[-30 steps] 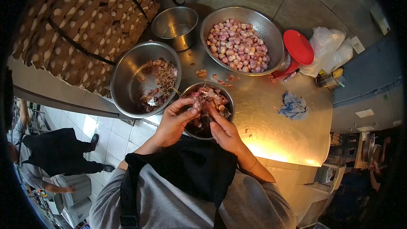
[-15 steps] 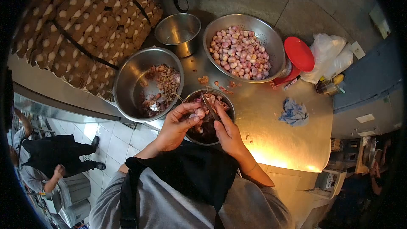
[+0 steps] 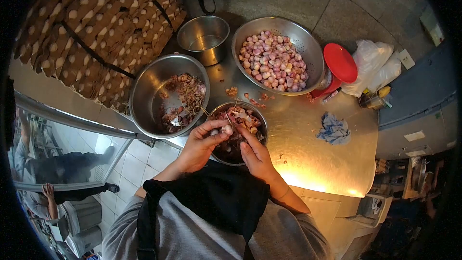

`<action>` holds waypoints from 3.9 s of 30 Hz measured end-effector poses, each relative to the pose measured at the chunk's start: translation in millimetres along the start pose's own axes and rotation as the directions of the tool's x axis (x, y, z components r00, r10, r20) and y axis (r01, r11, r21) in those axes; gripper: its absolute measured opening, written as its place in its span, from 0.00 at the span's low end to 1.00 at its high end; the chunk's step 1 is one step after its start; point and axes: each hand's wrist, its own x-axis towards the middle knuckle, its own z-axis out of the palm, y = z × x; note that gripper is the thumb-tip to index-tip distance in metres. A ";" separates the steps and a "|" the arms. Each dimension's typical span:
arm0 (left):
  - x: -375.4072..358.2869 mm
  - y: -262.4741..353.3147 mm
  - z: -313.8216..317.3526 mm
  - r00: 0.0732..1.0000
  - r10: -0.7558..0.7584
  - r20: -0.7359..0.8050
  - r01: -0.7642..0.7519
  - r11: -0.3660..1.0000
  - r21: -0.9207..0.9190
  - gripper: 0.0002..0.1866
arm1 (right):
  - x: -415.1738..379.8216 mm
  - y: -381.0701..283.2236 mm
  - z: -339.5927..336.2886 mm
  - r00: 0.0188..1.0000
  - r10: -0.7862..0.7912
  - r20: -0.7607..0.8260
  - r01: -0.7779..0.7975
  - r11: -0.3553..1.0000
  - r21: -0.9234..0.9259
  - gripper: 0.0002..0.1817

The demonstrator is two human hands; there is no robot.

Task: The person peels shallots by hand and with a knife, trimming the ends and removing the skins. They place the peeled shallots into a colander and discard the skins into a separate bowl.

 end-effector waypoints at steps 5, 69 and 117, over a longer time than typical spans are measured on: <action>2.5 -4.8 -1.8 1.000 0.031 -0.005 -0.031 1.000 0.000 0.16 | 0.3 -13.8 10.7 1.000 -0.007 -0.019 0.005 0.997 -0.079 0.23; 3.4 -9.6 -6.4 0.998 -0.067 -0.021 0.063 0.989 -0.132 0.09 | 1.9 -3.8 3.7 0.991 0.114 -0.064 -0.112 0.993 0.032 0.25; 3.0 -8.2 -3.2 0.997 0.016 0.078 -0.013 0.999 -0.031 0.18 | 6.6 -18.5 -0.6 0.989 -0.146 0.023 0.147 0.950 -0.276 0.24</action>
